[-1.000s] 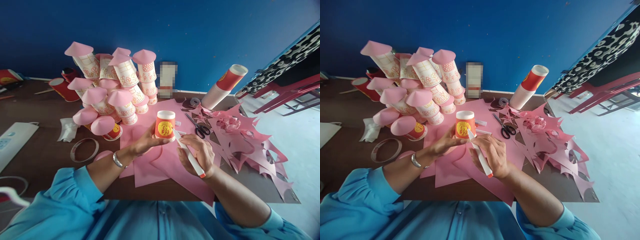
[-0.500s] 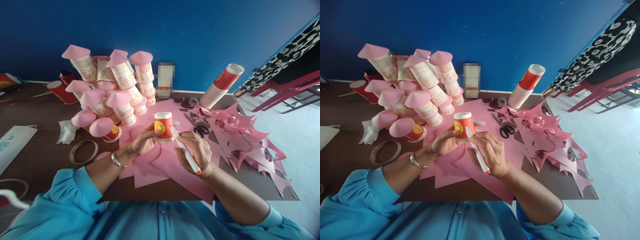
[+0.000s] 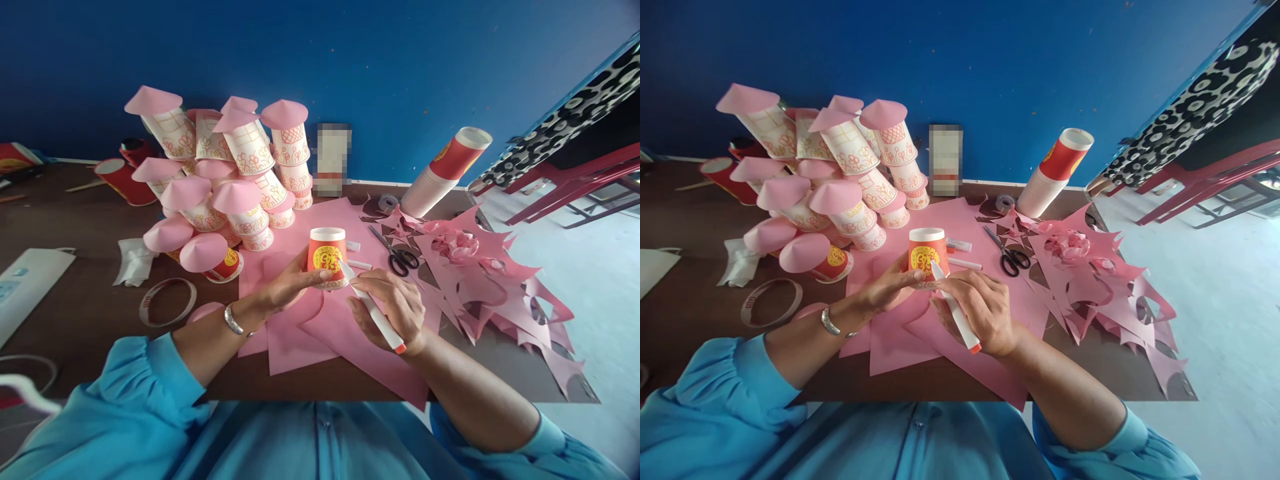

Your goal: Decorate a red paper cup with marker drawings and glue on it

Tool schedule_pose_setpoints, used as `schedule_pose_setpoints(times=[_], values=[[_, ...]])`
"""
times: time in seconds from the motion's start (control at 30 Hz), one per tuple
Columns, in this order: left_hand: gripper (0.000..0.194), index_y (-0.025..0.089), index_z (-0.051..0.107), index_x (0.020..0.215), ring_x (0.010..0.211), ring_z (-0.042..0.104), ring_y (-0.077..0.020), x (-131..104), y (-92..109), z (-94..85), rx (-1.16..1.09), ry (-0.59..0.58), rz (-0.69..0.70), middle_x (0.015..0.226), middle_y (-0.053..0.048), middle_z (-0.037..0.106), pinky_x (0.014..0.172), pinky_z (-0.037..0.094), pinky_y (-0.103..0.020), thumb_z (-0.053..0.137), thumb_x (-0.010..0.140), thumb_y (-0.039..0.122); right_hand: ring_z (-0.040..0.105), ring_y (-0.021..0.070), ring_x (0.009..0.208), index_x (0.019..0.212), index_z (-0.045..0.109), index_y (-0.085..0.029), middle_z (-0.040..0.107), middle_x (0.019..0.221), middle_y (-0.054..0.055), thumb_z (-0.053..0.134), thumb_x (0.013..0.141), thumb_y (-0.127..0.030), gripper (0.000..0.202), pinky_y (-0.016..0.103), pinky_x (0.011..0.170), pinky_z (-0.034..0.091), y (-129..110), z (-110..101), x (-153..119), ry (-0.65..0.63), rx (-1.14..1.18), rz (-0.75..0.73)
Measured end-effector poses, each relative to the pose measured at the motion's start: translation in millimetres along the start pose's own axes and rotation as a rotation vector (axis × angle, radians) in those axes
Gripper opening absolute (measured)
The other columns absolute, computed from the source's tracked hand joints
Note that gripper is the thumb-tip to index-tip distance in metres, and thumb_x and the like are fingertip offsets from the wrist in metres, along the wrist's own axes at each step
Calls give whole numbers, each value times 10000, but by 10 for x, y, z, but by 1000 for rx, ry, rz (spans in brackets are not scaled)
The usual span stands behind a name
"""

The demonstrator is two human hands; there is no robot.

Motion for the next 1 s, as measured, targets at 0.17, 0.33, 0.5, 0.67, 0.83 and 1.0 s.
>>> schedule_pose_setpoints(times=[0.17,0.33,0.5,0.67,0.83,1.0], values=[[715,235,706,1534,1320,786,-382,-42,-5,18,58,0,-15,1438,-145,826,1071,622,-478,927,974,623,819,180,703,1216,687,-190,851,899,49,664,1134,-154,92,282,685,692,-8,14,9,-11,6,-3],[736,214,697,1552,1444,734,-443,-49,26,38,94,3,-21,1514,-176,796,1181,600,-562,877,1004,671,822,181,705,1217,684,-202,856,893,41,664,1134,-153,99,291,657,686,-5,46,5,-33,6,0],[827,240,615,1666,1493,712,-461,-41,81,132,81,-80,-33,1568,-187,766,1247,577,-624,914,990,612,842,184,744,1229,669,-216,853,908,36,653,1119,-122,145,292,702,698,19,73,-12,-57,-12,15],[908,285,567,1686,1439,738,-428,-22,110,137,106,-94,-3,1585,-175,747,1179,616,-565,1009,919,486,841,184,734,1232,672,-208,859,916,38,669,1107,-102,164,288,691,691,4,59,6,-60,4,12],[816,293,580,1657,1428,719,-405,-10,102,94,135,-57,27,1557,-149,749,1126,603,-522,951,971,536,816,184,698,1223,683,-195,841,893,52,667,1118,-128,126,289,679,683,-22,54,13,-43,7,-6],[855,270,592,1607,1362,725,-395,7,67,41,162,-19,22,1504,-158,750,1072,604,-508,990,916,579,805,184,684,1214,683,-211,839,872,37,679,1101,-119,146,290,662,683,-17,71,2,-52,14,-6]])
Point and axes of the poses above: each hand's wrist, its own x-axis towards the middle knuckle, its own z-axis out of the palm, y = z × x, the point moved 10 cm from there along x, towards the middle knuckle
